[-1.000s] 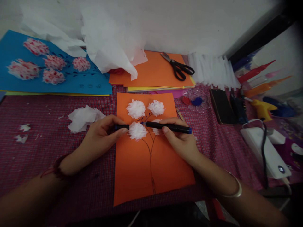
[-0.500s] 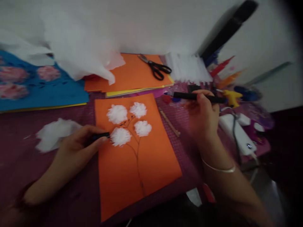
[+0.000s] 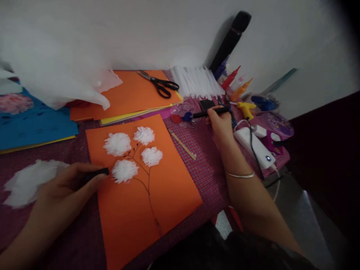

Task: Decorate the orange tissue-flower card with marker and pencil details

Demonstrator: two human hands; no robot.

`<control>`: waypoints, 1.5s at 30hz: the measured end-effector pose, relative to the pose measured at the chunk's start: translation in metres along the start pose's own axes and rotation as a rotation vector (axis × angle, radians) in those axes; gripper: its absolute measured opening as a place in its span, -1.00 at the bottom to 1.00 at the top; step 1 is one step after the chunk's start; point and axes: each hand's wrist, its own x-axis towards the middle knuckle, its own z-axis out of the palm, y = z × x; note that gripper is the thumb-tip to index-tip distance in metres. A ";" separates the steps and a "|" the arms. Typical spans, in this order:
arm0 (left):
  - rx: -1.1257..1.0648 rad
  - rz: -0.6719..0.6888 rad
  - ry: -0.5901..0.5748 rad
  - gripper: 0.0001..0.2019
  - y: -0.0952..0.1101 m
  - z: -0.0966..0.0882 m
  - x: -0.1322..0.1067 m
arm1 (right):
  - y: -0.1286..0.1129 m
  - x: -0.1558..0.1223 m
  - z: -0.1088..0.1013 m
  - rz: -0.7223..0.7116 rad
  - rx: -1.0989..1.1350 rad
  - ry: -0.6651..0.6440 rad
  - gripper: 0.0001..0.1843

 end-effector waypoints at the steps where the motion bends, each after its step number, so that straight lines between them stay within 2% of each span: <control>1: 0.046 -0.054 0.015 -0.82 0.007 0.001 0.000 | -0.001 -0.001 -0.001 0.031 0.023 0.004 -0.82; 4: -0.047 -0.099 -0.041 -0.81 0.020 0.005 0.001 | -0.005 -0.002 -0.005 0.004 0.132 0.061 -0.79; 7: -0.119 -0.106 -0.044 -0.83 0.020 0.006 0.001 | -0.014 -0.011 -0.005 -0.024 0.322 -0.051 -0.81; 10: -0.099 -0.117 -0.039 -0.85 0.019 0.005 0.000 | -0.031 -0.041 0.005 0.081 0.460 -0.250 -0.89; 12: -0.087 -0.117 -0.032 -0.84 0.018 0.005 -0.001 | -0.040 -0.069 0.016 0.094 0.423 -0.447 -0.90; 14: -0.076 -0.126 -0.021 -0.83 0.017 0.005 -0.001 | -0.046 -0.096 0.027 0.076 0.359 -0.573 -0.92; 17: -0.053 -0.140 -0.018 -0.82 0.018 0.005 -0.002 | -0.048 -0.124 0.039 -0.034 0.260 -0.694 -0.96; 20: -0.041 -0.148 -0.024 -0.81 0.020 0.005 -0.001 | -0.045 -0.134 0.045 -0.103 0.192 -0.774 -0.98; 26: 0.014 -0.160 -0.040 -0.83 0.024 0.003 -0.001 | -0.041 -0.133 0.049 -0.156 0.134 -0.797 -0.96; 38: -0.043 -0.184 -0.045 -0.86 0.024 0.003 -0.002 | -0.045 -0.133 0.051 -0.178 0.088 -0.816 -0.93; 45: -0.018 -0.160 -0.039 -0.85 0.024 0.003 -0.001 | -0.039 -0.130 0.049 -0.059 0.122 -0.724 -0.94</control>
